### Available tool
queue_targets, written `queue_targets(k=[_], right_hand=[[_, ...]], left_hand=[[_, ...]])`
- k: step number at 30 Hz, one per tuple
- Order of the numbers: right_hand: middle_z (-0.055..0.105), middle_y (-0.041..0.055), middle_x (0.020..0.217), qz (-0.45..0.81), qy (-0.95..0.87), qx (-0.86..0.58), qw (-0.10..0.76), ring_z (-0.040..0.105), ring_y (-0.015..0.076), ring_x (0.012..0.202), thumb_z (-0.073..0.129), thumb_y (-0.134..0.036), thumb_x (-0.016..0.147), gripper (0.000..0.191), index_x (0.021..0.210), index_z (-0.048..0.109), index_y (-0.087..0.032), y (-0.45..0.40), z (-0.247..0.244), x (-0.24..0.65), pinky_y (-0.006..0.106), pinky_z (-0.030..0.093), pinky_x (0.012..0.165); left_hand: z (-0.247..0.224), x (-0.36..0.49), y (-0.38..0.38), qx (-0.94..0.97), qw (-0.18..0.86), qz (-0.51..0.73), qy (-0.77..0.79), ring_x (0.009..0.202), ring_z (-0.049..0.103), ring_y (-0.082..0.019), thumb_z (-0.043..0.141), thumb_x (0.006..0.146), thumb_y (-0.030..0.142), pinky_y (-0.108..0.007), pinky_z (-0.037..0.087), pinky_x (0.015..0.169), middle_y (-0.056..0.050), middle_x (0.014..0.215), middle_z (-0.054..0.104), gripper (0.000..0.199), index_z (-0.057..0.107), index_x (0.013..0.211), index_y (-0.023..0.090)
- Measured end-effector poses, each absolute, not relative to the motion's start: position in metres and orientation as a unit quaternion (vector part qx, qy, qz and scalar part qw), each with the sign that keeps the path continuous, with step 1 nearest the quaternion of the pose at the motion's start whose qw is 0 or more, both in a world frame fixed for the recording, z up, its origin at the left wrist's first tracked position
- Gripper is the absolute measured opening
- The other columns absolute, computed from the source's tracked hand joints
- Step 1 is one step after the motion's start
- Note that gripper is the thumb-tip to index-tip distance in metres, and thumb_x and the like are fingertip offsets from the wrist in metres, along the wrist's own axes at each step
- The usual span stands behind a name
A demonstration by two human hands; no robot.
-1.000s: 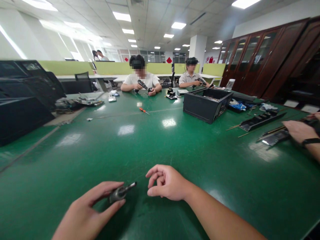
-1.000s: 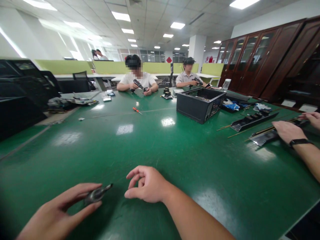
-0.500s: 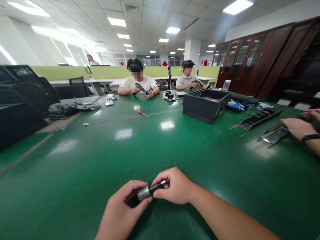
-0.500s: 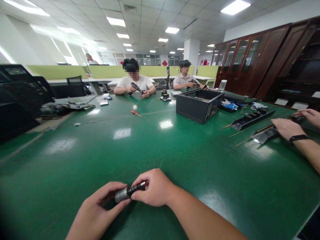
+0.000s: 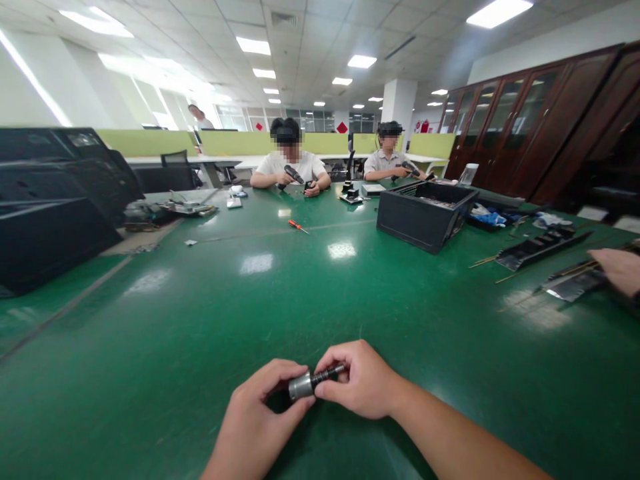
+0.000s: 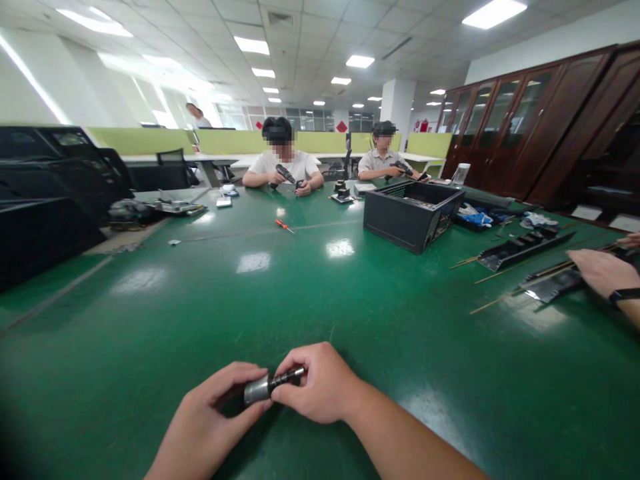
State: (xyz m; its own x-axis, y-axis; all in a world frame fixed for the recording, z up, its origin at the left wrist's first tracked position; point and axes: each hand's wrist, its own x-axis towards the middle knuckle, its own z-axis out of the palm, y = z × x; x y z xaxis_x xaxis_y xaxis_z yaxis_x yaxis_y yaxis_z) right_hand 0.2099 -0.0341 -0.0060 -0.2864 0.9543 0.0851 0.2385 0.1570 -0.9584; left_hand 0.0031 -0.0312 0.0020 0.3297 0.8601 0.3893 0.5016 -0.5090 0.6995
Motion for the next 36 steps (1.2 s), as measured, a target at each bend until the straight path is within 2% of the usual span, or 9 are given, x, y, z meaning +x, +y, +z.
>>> queue_targets(k=[16,24,36], right_hand=[[0.064,-0.0018,0.066,0.488,-0.626,-0.458,0.4,0.048,0.0094,0.055,0.075,-0.023,0.074,0.013,0.085,0.077,-0.015,-0.0342,-0.0097,0.2092,0.02,0.034,0.05],[0.063,-0.0019,0.065,0.514,-0.605,-0.452,0.407,0.049,0.0097,0.055,0.075,-0.021,0.072,0.011,0.081,0.075,-0.014,-0.0342,-0.0059,0.2096,0.021,0.035,0.052],[0.063,-0.0023,0.064,0.514,-0.606,-0.451,0.406,0.049,0.0099,0.054,0.075,-0.021,0.072,0.01,0.08,0.073,-0.015,-0.0347,-0.006,0.2119,0.021,0.036,0.052]], left_hand=[[0.0,0.0042,-0.0335,0.765,0.27,0.362,0.459,0.082,0.071,-0.018,0.075,0.076,0.028,-0.024,0.057,0.074,0.0,0.091,0.074,0.019,0.074,0.095,0.026],[-0.0016,0.0036,-0.0337,0.765,0.272,0.355,0.464,0.083,0.072,-0.019,0.075,0.078,0.032,-0.026,0.059,0.076,-0.002,0.093,0.074,0.021,0.074,0.098,0.025],[0.0016,0.0057,-0.0357,0.764,0.268,0.37,0.456,0.081,0.072,-0.017,0.075,0.077,0.027,-0.023,0.058,0.073,0.0,0.091,0.074,0.019,0.074,0.096,0.026]])
